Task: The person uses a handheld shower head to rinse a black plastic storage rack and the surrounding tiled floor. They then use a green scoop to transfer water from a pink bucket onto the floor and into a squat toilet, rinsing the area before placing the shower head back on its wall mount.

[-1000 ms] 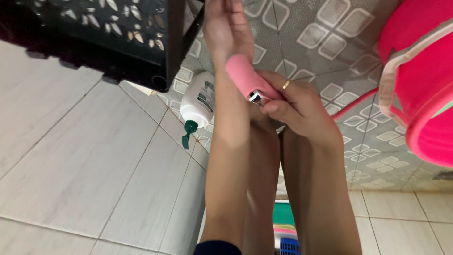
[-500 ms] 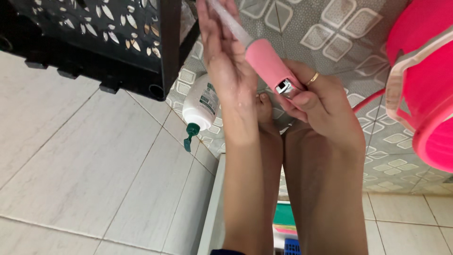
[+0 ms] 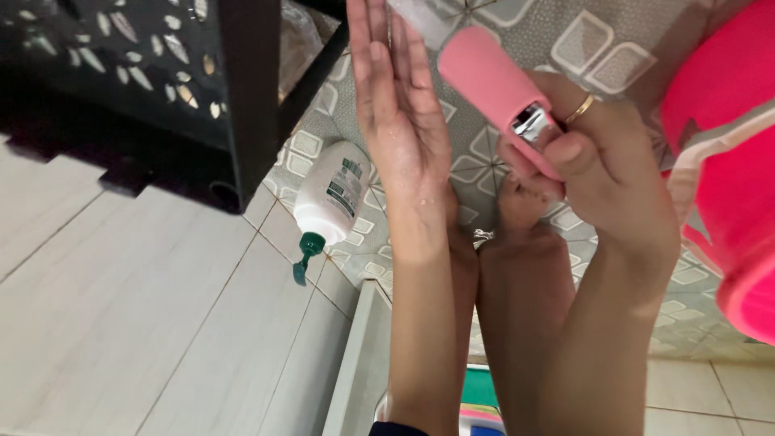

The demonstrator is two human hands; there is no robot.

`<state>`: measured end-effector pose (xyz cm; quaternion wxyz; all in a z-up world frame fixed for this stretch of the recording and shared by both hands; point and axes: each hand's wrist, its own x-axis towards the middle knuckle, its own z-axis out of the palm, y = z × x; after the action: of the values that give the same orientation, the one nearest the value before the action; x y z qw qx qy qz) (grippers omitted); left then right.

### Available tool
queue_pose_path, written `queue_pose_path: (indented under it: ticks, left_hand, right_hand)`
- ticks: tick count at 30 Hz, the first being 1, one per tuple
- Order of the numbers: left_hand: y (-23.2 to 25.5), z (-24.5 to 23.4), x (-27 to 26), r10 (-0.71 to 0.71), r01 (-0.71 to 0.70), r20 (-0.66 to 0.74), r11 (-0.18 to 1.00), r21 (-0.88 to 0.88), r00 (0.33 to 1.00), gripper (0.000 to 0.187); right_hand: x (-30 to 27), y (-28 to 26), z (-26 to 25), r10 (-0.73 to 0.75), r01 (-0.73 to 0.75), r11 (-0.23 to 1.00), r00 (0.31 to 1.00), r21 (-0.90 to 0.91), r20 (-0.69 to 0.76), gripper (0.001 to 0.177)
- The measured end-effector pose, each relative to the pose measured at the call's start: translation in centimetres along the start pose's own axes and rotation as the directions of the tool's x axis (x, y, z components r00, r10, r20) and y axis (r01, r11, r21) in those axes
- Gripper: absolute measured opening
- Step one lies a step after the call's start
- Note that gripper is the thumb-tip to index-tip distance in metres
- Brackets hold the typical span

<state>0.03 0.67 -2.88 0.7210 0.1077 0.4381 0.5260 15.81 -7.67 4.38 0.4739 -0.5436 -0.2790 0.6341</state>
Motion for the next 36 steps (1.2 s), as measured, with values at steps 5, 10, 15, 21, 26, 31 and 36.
queue_pose_path:
  ticks: [5,10,15,21,26,31,36]
  left_hand:
    - [-1.3,-1.0,0.5,0.029,-0.029,0.033,1.000,-0.007,0.999,0.053]
    - [-0.4,-0.3,0.1,0.018,-0.018,0.032,1.000,0.005,0.999,0.054]
    - [0.4,1.1,0.4,0.046,-0.046,0.005,0.999,-0.001,0.999,0.054]
    - [0.6,2.1,0.5,0.052,-0.052,-0.008,0.997,0.055,0.999,0.063]
    - [1.0,2.0,0.5,0.083,-0.081,-0.015,0.994,0.072,0.996,0.060]
    - [1.4,2.2,0.5,0.068,-0.068,-0.025,0.998,0.000,0.997,0.060]
    - [1.4,2.1,0.4,0.077,-0.077,-0.019,0.997,0.014,0.997,0.060]
  right_hand:
    - [1.2,2.3,1.5,-0.011,0.011,1.000,1.000,0.012,0.007,0.088]
    - [1.3,3.6,2.0,-0.063,0.063,0.997,0.998,-0.043,0.007,0.090]
    - [1.1,4.9,2.9,-0.041,0.044,0.999,0.994,0.031,-0.106,0.088]
    - [1.3,6.2,2.3,-0.073,0.072,0.996,0.997,-0.057,-0.017,0.088]
    - [1.1,6.4,2.9,-0.105,0.094,0.985,0.991,-0.142,-0.078,0.078]
    - [1.2,6.0,3.3,-0.115,0.105,0.992,0.981,-0.068,-0.154,0.073]
    - [1.0,6.2,2.6,-0.073,0.065,0.991,0.995,-0.116,-0.071,0.079]
